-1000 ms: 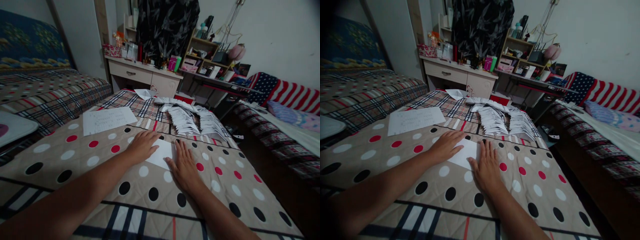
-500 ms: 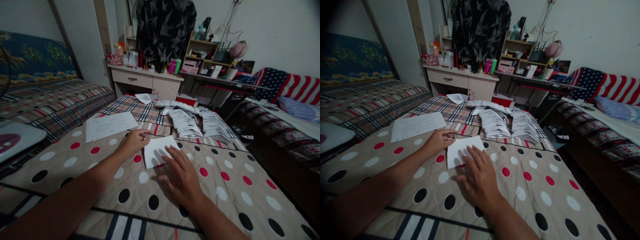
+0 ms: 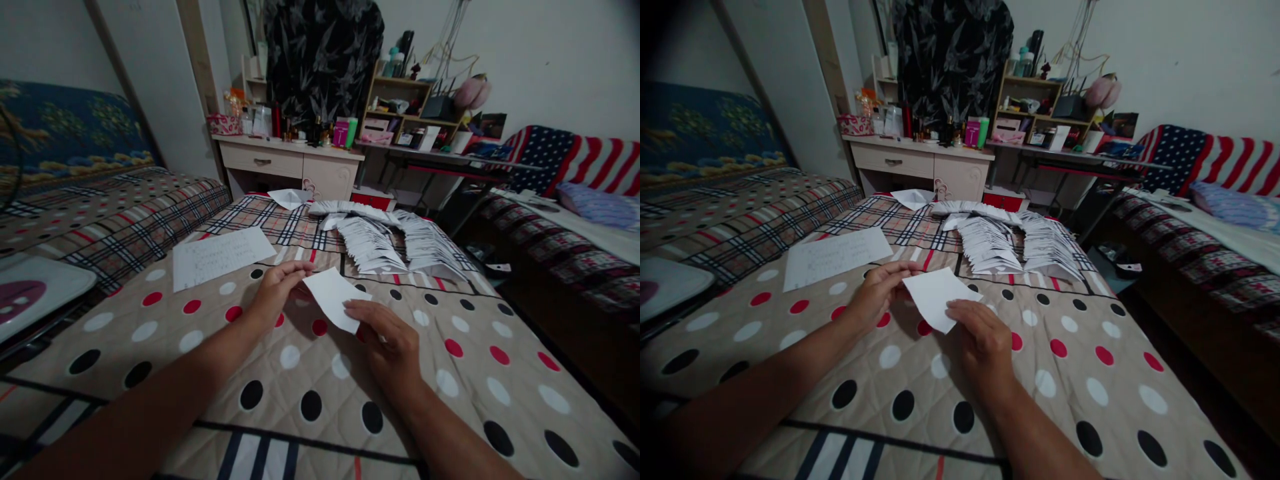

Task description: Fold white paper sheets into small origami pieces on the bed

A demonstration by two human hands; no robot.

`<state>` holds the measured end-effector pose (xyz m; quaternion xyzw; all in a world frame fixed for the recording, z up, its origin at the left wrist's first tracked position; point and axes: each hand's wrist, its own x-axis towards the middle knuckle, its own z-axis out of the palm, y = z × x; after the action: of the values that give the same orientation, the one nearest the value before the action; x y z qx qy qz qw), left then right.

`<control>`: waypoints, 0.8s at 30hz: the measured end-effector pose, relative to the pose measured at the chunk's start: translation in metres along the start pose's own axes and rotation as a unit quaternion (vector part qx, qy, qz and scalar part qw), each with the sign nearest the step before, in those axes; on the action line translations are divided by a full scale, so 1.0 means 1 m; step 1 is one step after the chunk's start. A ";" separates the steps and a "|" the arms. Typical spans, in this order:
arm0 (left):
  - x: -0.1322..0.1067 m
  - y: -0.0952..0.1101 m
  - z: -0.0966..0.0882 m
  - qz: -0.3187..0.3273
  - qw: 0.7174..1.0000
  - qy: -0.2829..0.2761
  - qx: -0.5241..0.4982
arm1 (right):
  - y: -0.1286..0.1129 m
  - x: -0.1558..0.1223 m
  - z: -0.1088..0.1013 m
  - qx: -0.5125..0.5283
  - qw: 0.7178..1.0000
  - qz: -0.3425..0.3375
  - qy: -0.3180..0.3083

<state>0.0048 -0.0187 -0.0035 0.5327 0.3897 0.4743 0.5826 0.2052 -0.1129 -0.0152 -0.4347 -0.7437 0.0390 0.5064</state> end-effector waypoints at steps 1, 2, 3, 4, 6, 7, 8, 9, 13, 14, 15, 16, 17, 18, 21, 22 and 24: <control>0.002 -0.001 -0.003 0.033 0.999 -0.002 0.038 | 0.000 0.000 -0.001 0.011 1.000 0.003 0.003; 0.003 -0.002 -0.005 0.071 0.994 -0.012 0.083 | -0.001 -0.001 -0.001 0.022 1.000 0.004 0.003; 0.003 -0.003 -0.008 0.110 0.985 -0.029 0.130 | -0.001 -0.001 -0.001 0.030 1.000 0.007 0.002; 0.004 -0.004 -0.009 0.148 0.972 -0.051 0.176 | 0.000 -0.001 -0.001 0.036 0.999 0.013 0.001; 0.003 -0.005 -0.012 0.209 0.941 -0.097 0.248 | 0.002 -0.001 0.000 0.045 0.999 0.030 0.000; 0.003 -0.007 -0.013 0.232 0.926 -0.120 0.273 | 0.004 -0.001 0.001 0.047 0.998 0.039 0.000; 0.003 -0.008 -0.014 0.251 0.912 -0.144 0.291 | 0.005 -0.001 0.001 0.047 0.998 0.047 -0.001; 0.003 -0.011 -0.015 0.267 0.898 -0.168 0.307 | 0.007 -0.001 0.002 0.047 0.997 0.053 -0.004; 0.007 -0.017 -0.019 0.290 0.840 -0.234 0.394 | 0.015 0.000 0.006 0.045 0.996 0.068 -0.032; 0.008 -0.017 -0.020 0.292 0.827 -0.239 0.416 | 0.016 0.000 0.008 0.044 0.995 0.078 -0.044; 0.008 -0.016 -0.021 0.293 0.817 -0.239 0.435 | 0.018 -0.001 0.009 0.041 0.993 0.090 -0.060; 0.008 -0.015 -0.022 0.292 0.809 -0.237 0.453 | 0.019 -0.001 0.009 0.038 0.991 0.106 -0.077; 0.008 -0.014 -0.023 0.290 0.801 -0.234 0.469 | 0.019 -0.002 0.010 0.036 0.988 0.122 -0.093; 0.008 -0.012 -0.024 0.286 0.795 -0.231 0.482 | 0.019 -0.002 0.010 0.035 0.985 0.134 -0.104; 0.008 -0.012 -0.026 0.271 0.797 -0.231 0.489 | 0.016 -0.001 0.009 0.039 0.979 0.168 -0.105; 0.009 -0.014 -0.026 0.264 0.807 -0.231 0.475 | 0.015 0.000 0.008 0.039 0.976 0.186 -0.107; 0.011 -0.018 -0.025 0.242 0.844 -0.210 0.431 | 0.015 0.002 0.008 0.028 0.966 0.231 -0.115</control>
<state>-0.0140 -0.0012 -0.0238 0.8943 0.2818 0.2611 0.2293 0.2081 -0.0991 -0.0253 -0.5726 -0.6749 0.2256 0.4071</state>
